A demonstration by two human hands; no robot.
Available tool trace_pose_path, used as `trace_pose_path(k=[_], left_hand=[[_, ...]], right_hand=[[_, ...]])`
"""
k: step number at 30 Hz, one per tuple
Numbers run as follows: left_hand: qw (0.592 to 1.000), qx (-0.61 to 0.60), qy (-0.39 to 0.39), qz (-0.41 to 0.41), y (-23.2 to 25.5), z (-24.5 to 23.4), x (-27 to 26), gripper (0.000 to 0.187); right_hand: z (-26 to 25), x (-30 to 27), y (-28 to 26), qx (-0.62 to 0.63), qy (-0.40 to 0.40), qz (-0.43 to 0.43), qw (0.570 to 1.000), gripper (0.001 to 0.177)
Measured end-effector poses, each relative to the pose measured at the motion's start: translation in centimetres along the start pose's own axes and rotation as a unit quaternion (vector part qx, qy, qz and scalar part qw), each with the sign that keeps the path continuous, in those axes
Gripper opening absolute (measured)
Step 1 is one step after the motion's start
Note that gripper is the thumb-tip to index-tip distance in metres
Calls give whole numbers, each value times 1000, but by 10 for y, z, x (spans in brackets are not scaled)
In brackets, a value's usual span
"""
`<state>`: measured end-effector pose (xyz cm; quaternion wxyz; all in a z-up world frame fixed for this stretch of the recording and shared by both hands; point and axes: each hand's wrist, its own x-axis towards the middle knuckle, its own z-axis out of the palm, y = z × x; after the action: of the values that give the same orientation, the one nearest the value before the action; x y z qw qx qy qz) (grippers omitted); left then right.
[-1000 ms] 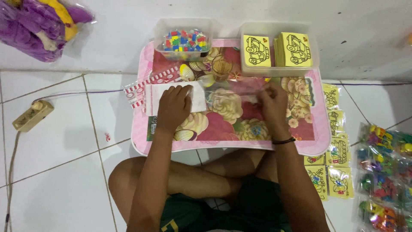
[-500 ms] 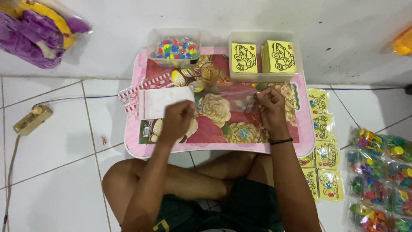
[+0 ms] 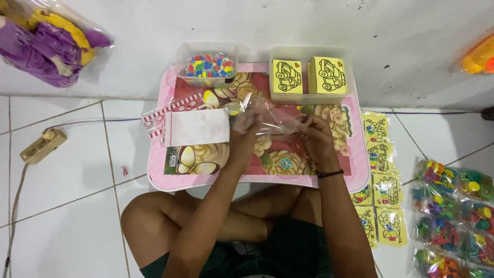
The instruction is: The person puts toy sand art cards and small bags of colored sand into clear plastic bags by hand while sitting on the floor.
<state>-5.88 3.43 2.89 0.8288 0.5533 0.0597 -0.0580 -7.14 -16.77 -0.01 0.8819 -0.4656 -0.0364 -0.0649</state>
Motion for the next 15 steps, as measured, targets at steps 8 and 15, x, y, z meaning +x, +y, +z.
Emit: trace_pose_path(k=[8,15], left_hand=[[977,132,-162,33,27,-29,24,28],[920,251,-300,8,51,-12,25,44]], right_hand=[[-14,5,14,-11,-86,18,996,65],[-42,8,33,-115,-180,-13,977,68]])
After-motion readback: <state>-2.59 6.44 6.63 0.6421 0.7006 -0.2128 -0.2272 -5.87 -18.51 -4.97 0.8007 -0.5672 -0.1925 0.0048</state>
